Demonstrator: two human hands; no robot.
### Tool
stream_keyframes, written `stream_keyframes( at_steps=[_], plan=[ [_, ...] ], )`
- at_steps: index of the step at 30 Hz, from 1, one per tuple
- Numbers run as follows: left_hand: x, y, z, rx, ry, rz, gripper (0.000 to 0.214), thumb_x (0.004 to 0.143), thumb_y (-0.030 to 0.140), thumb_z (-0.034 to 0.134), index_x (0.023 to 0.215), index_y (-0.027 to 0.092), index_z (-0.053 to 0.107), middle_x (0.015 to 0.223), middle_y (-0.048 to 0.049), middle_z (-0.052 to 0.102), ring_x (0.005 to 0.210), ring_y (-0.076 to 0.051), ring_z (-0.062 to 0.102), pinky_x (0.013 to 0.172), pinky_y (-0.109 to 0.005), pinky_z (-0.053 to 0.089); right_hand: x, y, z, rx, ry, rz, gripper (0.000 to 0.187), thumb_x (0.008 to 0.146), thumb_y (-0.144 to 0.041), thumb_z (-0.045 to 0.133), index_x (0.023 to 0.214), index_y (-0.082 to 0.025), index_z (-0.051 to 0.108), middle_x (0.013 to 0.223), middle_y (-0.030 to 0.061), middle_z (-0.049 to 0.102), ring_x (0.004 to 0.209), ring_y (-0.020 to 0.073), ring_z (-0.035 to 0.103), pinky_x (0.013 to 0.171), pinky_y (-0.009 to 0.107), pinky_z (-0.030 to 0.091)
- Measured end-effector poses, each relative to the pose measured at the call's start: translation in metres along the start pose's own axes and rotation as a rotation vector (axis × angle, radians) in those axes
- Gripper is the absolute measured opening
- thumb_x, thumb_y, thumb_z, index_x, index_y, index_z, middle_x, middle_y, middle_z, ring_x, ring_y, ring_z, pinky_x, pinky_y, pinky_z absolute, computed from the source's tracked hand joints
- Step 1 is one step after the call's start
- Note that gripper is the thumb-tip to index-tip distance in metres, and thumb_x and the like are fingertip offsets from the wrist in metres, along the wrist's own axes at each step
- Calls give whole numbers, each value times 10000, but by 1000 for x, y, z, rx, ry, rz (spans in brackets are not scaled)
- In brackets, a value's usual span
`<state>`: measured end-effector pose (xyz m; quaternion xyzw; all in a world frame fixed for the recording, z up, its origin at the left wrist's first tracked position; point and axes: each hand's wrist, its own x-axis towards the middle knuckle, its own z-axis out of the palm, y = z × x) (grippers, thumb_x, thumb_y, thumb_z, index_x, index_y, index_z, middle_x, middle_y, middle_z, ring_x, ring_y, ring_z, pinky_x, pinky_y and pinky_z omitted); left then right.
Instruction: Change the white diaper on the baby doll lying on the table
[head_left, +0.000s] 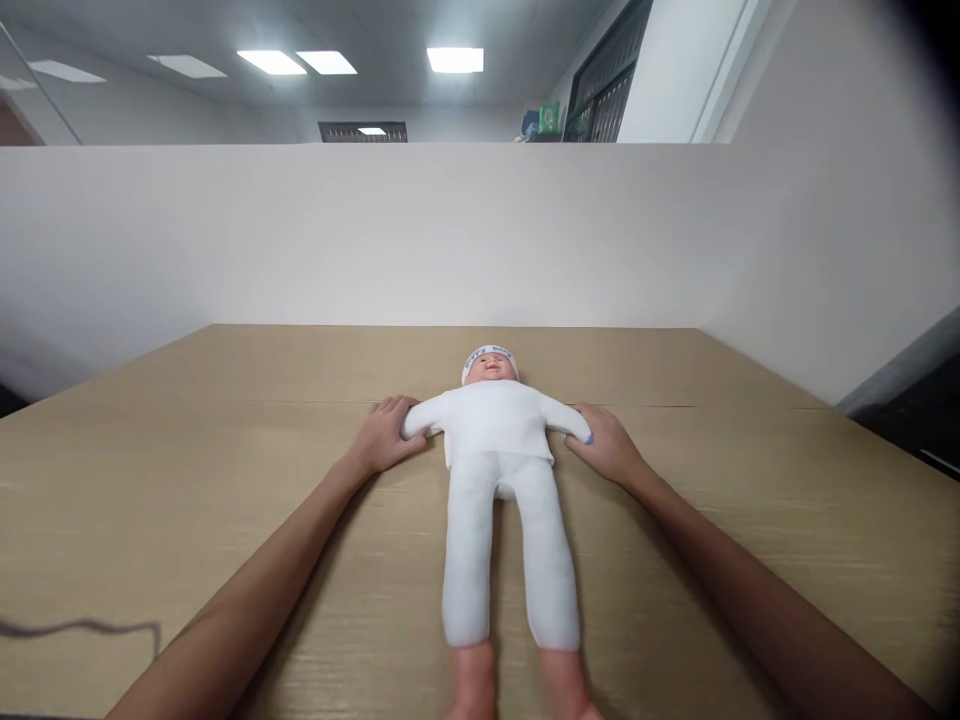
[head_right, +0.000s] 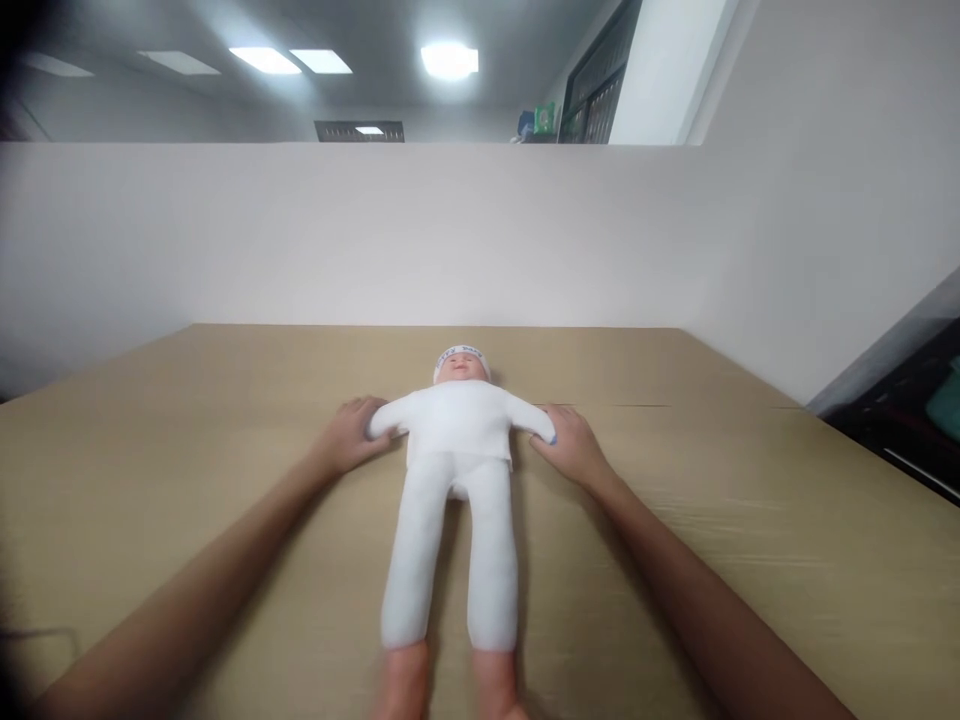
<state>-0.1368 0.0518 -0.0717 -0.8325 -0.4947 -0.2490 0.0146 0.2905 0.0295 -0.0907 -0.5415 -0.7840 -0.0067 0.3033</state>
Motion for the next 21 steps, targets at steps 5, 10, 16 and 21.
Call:
stream_keyframes(
  at_steps=[5, 10, 16, 21],
  plan=[
    [20, -15, 13, -23, 64, -101, 482, 963, 568, 563, 1262, 191, 598, 1225, -113, 705, 1127, -334, 620, 978, -470, 450, 18, 23, 13, -28, 96, 41, 349, 916, -395, 606, 1188, -177, 630, 1131, 139, 716, 1009, 333, 631, 899, 439, 479],
    [19, -18, 15, -92, 42, -137, 498, 974, 604, 551, 1292, 225, 609, 1240, -95, 716, 1130, -329, 624, 978, -459, 464, 17, 40, 18, -41, 92, 17, 395, 978, -520, 568, 1183, -191, 641, 1138, 140, 719, 1016, 337, 638, 915, 453, 491],
    [19, -17, 15, -89, 34, -151, 489, 975, 598, 552, 1289, 230, 620, 1244, -91, 719, 1146, -332, 615, 992, -472, 460, 18, 49, 22, 9, 59, 16, 436, 990, -548, 551, 1252, -211, 641, 1210, 128, 726, 1062, 338, 654, 945, 460, 499],
    [17, -18, 15, -88, 31, -151, 498, 957, 585, 575, 1302, 228, 616, 1264, -93, 707, 1168, -337, 605, 1007, -476, 455, 19, 52, 24, -34, 41, 29, 472, 978, -541, 534, 1328, -238, 626, 1295, 114, 712, 1139, 349, 650, 980, 483, 498]
  ],
)
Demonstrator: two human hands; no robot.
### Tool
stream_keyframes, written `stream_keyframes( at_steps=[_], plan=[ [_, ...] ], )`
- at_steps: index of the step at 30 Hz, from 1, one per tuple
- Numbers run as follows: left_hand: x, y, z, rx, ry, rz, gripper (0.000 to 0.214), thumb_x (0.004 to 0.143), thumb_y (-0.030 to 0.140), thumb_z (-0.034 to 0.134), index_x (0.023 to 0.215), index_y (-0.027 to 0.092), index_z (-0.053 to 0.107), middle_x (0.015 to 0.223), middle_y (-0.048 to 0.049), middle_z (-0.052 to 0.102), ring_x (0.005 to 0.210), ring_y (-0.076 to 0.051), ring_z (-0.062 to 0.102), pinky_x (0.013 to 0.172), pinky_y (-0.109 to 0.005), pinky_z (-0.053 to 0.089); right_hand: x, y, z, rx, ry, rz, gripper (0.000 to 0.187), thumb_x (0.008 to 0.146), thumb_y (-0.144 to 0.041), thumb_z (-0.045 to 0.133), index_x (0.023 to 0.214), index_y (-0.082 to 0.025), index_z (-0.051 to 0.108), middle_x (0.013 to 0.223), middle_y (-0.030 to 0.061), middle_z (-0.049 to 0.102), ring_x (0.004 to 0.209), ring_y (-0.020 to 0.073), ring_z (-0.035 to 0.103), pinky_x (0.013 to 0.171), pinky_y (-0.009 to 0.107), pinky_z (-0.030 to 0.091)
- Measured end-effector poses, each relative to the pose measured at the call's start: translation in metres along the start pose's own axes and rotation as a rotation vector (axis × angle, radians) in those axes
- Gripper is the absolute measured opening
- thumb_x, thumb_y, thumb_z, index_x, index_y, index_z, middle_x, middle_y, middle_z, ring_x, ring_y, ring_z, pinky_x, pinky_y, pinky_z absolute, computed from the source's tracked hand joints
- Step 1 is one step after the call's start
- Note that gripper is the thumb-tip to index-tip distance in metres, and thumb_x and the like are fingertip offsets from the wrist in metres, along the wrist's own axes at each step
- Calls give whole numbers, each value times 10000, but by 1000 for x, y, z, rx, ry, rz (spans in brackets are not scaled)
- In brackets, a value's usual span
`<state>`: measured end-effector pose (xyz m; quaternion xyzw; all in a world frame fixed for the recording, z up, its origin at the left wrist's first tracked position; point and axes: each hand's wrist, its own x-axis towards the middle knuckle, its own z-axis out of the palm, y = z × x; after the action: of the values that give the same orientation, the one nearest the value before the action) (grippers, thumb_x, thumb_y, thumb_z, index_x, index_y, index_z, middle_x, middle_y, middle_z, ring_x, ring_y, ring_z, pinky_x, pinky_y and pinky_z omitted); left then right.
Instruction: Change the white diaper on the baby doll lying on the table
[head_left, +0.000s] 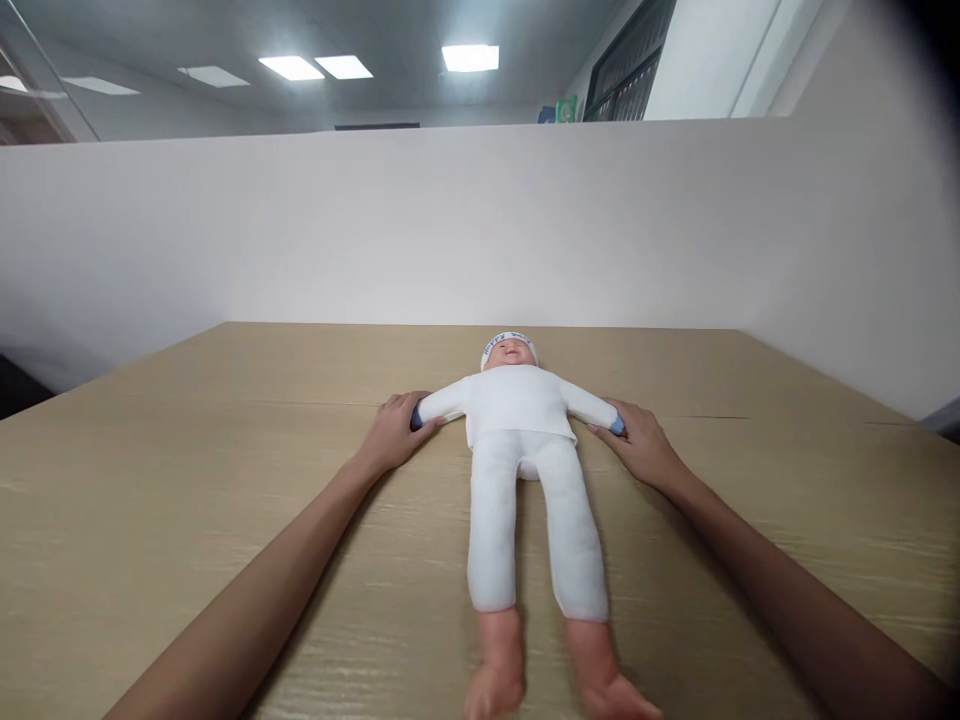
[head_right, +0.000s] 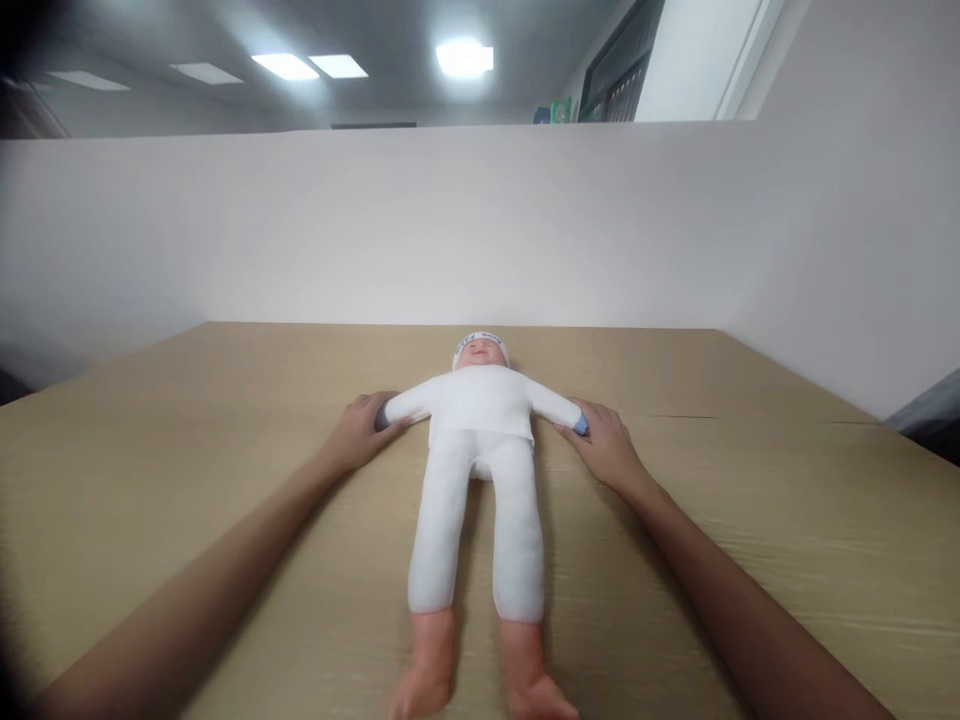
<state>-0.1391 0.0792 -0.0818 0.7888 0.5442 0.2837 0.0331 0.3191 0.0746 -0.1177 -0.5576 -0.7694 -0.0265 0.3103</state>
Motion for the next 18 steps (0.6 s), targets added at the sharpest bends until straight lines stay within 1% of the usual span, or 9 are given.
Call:
stream_keyframes(
  at_steps=[2, 5, 8, 12, 18],
  plan=[
    [-1, 0, -1, 1, -6, 9, 511, 944, 573, 584, 1315, 222, 612, 1267, -96, 705, 1170, -340, 601, 1010, -476, 457, -1, -2, 0, -34, 11, 13, 494, 965, -497, 532, 1363, -213, 605, 1328, 132, 694, 1168, 365, 632, 1003, 503, 485],
    [-2, 1, -2, 10, -25, 25, 522, 916, 505, 595, 1345, 209, 598, 1259, -97, 709, 1160, -345, 594, 1014, -483, 460, -4, -6, -1, -63, 27, 25, 501, 955, -397, 487, 1388, -164, 582, 1339, 164, 675, 1189, 384, 608, 1018, 527, 470],
    [-2, 1, -3, 21, -29, 30, 535, 892, 438, 586, 1372, 202, 591, 1265, -96, 711, 1153, -345, 594, 1021, -493, 462, -5, -10, -2, -56, 34, 17, 487, 962, -328, 427, 1396, -162, 572, 1326, 165, 676, 1175, 368, 611, 1011, 520, 473],
    [-2, 1, -3, 28, -13, 50, 526, 900, 414, 559, 1381, 205, 603, 1272, -94, 717, 1140, -336, 604, 1020, -481, 472, -4, -10, -1, -46, 55, 16, 473, 958, -314, 425, 1373, -151, 583, 1286, 175, 689, 1125, 366, 625, 979, 514, 492],
    [-2, 0, -2, 2, -22, 37, 541, 927, 413, 546, 1430, 217, 583, 1330, -68, 704, 1171, -329, 578, 1047, -477, 459, -3, -6, -1, -27, 48, -1, 463, 978, -316, 428, 1385, -146, 571, 1298, 170, 684, 1134, 360, 625, 1006, 505, 478]
  ],
)
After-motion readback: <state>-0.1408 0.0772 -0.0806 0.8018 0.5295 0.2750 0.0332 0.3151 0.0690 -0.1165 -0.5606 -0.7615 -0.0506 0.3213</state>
